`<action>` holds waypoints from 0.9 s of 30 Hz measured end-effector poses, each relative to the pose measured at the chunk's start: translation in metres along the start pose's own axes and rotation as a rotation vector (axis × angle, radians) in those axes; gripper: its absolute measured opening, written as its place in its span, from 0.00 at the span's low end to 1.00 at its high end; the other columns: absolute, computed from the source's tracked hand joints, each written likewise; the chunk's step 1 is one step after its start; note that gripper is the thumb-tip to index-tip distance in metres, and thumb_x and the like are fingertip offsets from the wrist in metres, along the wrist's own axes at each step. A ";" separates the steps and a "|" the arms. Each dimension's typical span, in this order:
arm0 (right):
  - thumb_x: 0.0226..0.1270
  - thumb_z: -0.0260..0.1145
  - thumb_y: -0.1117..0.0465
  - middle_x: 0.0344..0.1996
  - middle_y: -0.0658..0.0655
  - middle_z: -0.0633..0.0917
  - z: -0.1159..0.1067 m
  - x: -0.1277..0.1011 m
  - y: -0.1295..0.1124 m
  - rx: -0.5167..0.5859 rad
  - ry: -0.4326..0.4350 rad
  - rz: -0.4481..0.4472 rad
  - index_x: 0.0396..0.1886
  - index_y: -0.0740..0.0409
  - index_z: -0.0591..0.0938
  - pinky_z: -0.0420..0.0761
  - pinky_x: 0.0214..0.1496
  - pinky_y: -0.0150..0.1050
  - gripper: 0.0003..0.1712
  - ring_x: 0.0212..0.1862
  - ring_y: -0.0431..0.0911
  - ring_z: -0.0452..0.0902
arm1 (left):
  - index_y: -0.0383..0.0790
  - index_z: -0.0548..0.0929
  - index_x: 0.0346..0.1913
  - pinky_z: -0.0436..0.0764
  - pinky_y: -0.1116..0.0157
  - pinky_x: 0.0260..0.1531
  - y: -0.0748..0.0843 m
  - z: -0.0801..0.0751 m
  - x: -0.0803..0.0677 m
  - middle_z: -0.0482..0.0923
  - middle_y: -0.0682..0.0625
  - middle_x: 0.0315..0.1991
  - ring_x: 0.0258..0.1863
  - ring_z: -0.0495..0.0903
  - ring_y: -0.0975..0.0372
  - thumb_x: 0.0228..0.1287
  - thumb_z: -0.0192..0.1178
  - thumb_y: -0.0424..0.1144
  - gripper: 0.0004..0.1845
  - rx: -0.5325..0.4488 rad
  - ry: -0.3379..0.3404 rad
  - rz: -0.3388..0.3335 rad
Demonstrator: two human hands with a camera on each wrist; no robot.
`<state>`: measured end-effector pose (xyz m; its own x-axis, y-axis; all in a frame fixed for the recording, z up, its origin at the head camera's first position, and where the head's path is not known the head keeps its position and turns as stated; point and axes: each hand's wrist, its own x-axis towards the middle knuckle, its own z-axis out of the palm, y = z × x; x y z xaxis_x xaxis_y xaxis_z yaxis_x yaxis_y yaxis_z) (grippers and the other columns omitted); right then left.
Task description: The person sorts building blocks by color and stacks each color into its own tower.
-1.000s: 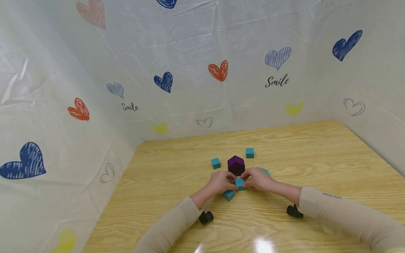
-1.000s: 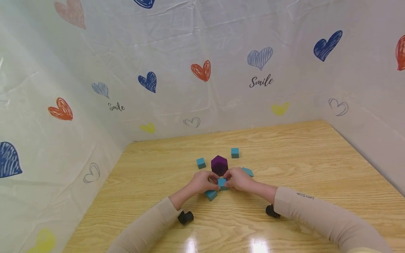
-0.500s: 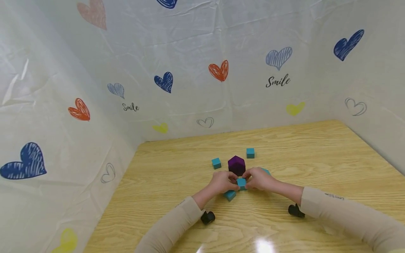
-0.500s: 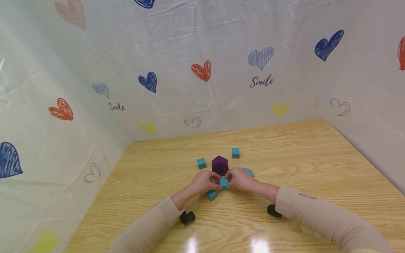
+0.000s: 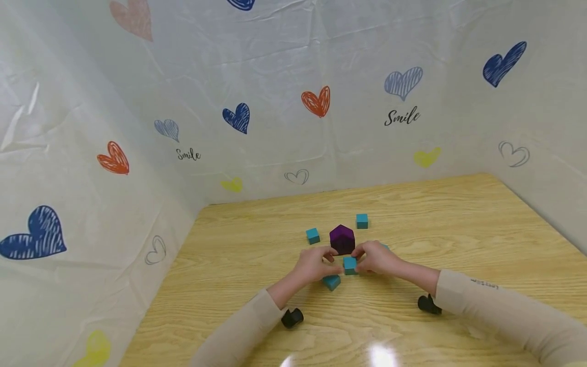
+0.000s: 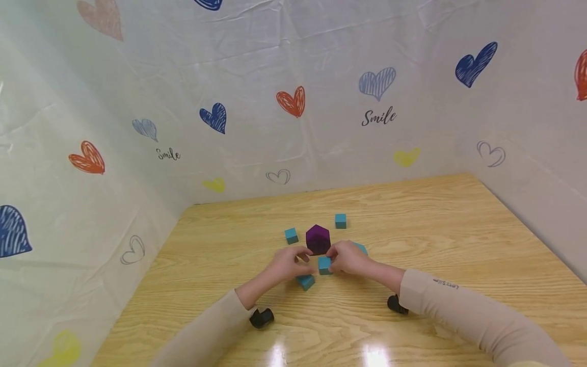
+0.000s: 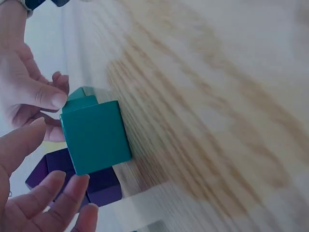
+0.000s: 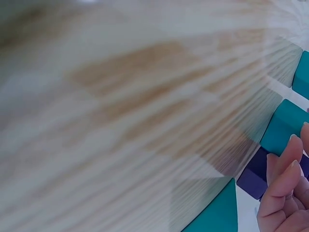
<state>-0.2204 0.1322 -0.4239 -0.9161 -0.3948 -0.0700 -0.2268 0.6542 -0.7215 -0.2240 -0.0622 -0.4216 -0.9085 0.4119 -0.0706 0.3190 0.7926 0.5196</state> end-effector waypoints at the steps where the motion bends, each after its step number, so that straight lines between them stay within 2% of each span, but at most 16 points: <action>1: 0.48 0.71 0.69 0.37 0.62 0.83 0.000 0.000 0.000 -0.013 0.002 -0.008 0.40 0.72 0.81 0.76 0.29 0.34 0.18 0.29 0.43 0.76 | 0.45 0.81 0.46 0.64 0.54 0.49 -0.001 -0.001 -0.003 0.82 0.55 0.35 0.37 0.78 0.61 0.49 0.68 0.50 0.21 0.034 0.004 -0.001; 4: 0.47 0.71 0.68 0.36 0.60 0.83 0.000 0.000 0.001 -0.038 0.006 -0.020 0.39 0.70 0.81 0.76 0.31 0.33 0.17 0.33 0.43 0.77 | 0.45 0.80 0.47 0.66 0.56 0.45 -0.004 -0.001 -0.012 0.81 0.55 0.35 0.39 0.76 0.59 0.46 0.69 0.54 0.26 0.139 -0.016 -0.020; 8: 0.47 0.71 0.68 0.36 0.59 0.83 -0.001 0.000 0.002 -0.025 0.000 -0.006 0.40 0.70 0.81 0.76 0.30 0.33 0.17 0.31 0.42 0.76 | 0.44 0.79 0.46 0.64 0.61 0.38 -0.006 0.002 -0.020 0.76 0.57 0.30 0.32 0.73 0.62 0.45 0.69 0.57 0.28 0.200 -0.062 -0.047; 13: 0.48 0.71 0.68 0.36 0.60 0.83 -0.001 -0.001 0.001 -0.010 -0.003 -0.003 0.40 0.70 0.81 0.75 0.29 0.33 0.17 0.29 0.41 0.75 | 0.43 0.78 0.40 0.61 0.64 0.34 -0.008 0.004 -0.023 0.70 0.58 0.23 0.25 0.67 0.66 0.46 0.69 0.54 0.23 0.154 -0.053 -0.053; 17: 0.48 0.71 0.69 0.36 0.60 0.83 0.000 0.000 0.001 0.014 -0.006 0.004 0.40 0.71 0.80 0.75 0.28 0.33 0.17 0.26 0.41 0.74 | 0.43 0.79 0.37 0.64 0.63 0.38 -0.010 0.005 -0.021 0.74 0.58 0.25 0.27 0.70 0.66 0.46 0.70 0.52 0.20 0.106 -0.045 -0.059; 20: 0.48 0.71 0.69 0.36 0.61 0.83 0.000 0.001 0.001 0.017 -0.006 0.005 0.40 0.71 0.80 0.74 0.27 0.32 0.17 0.26 0.40 0.73 | 0.43 0.81 0.37 0.68 0.64 0.40 -0.012 0.006 -0.018 0.78 0.57 0.30 0.30 0.73 0.66 0.45 0.71 0.50 0.19 0.089 -0.028 -0.054; 24: 0.48 0.71 0.69 0.36 0.61 0.83 0.000 0.001 0.001 0.019 -0.005 0.004 0.40 0.71 0.81 0.74 0.26 0.33 0.17 0.23 0.40 0.73 | 0.42 0.82 0.39 0.73 0.67 0.37 -0.015 0.006 -0.012 0.80 0.54 0.33 0.33 0.76 0.64 0.46 0.71 0.47 0.18 0.058 -0.011 -0.052; 27: 0.47 0.71 0.69 0.35 0.59 0.83 0.000 0.002 0.000 -0.004 0.002 -0.006 0.39 0.70 0.81 0.74 0.28 0.33 0.17 0.25 0.40 0.73 | 0.42 0.82 0.40 0.73 0.64 0.41 -0.016 0.004 -0.005 0.81 0.54 0.33 0.34 0.77 0.64 0.46 0.71 0.45 0.18 0.040 0.004 -0.059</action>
<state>-0.2218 0.1316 -0.4246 -0.9154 -0.3974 -0.0645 -0.2335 0.6547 -0.7189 -0.2234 -0.0755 -0.4326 -0.9268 0.3628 -0.0968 0.2758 0.8326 0.4803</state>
